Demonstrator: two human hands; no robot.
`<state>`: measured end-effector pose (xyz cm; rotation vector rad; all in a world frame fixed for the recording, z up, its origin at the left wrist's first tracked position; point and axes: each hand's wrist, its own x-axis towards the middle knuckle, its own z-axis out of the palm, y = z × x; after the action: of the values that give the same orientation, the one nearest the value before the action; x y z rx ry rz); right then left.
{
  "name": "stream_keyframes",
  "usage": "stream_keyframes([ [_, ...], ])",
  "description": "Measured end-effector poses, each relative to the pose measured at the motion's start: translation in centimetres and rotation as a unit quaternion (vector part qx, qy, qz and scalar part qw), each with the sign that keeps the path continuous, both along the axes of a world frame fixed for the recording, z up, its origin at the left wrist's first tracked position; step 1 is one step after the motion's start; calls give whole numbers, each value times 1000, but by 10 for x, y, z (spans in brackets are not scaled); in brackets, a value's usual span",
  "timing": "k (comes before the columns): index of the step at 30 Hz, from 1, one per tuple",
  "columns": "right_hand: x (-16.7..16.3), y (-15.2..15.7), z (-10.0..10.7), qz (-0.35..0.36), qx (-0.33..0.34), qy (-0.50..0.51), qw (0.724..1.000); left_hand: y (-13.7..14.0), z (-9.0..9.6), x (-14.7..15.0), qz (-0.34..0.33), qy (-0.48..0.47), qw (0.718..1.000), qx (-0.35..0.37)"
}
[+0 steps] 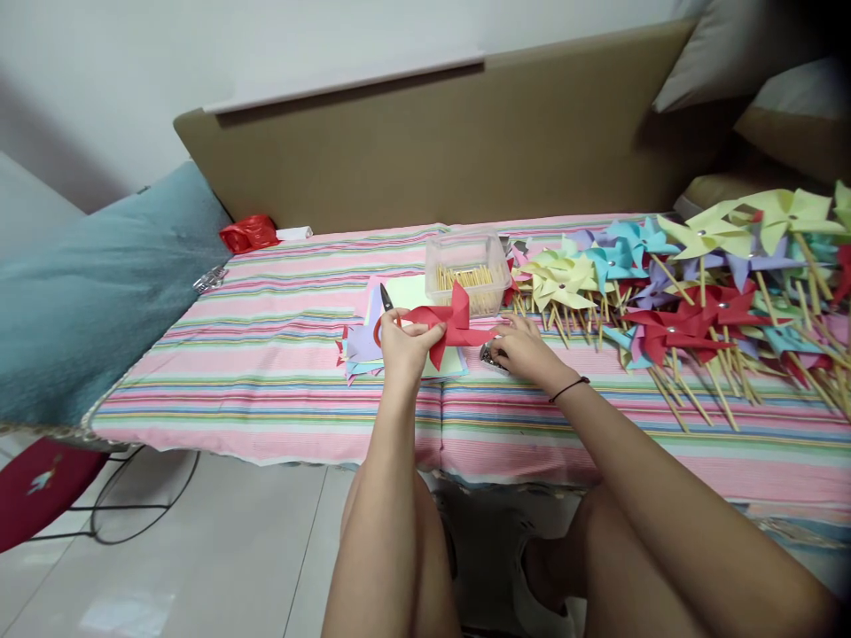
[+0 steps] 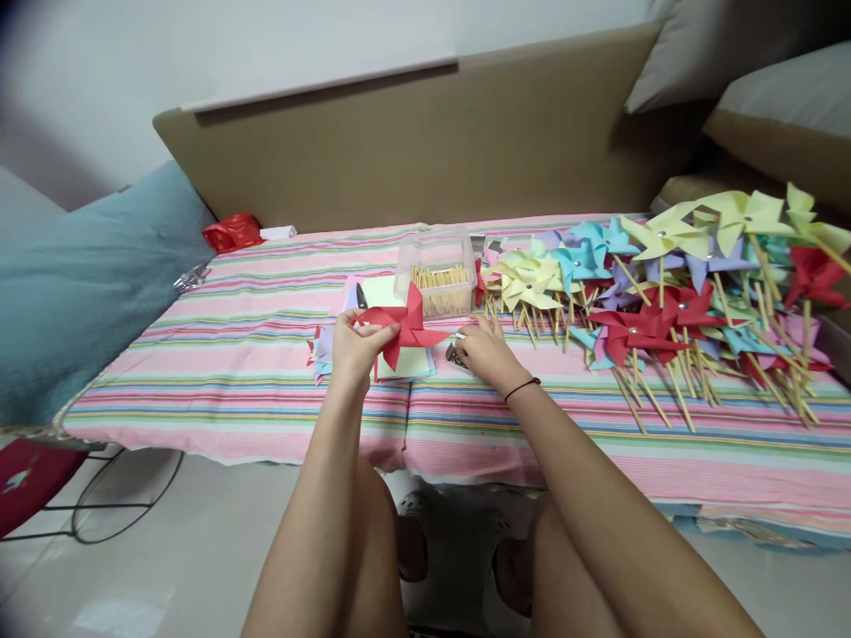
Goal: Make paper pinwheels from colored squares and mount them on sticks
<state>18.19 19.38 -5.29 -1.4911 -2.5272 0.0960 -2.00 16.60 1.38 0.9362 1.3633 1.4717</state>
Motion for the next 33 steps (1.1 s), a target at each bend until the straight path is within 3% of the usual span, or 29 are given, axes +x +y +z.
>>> stream_keyframes([
  [14, -4, -1, -2, 8, 33, -28, 999, -1, -1, -1, -10, -5, 1000, 5],
  [20, 10, -1, 17, -35, 38, 141, 989, -2, -1, -2, -11, -2, 1000, 3],
  [25, 19, -8, 28, -86, -39, 330, 939, -1, -1, 0, -10, 9, 1000, 2],
  [27, 19, -9, 27, -110, -46, 350, 929, 0, -1, 1, -10, 12, 1000, 2],
  [33, 12, -6, 23, -93, -22, 328, 940, -1, 0, 5, -9, 14, 1000, 1],
])
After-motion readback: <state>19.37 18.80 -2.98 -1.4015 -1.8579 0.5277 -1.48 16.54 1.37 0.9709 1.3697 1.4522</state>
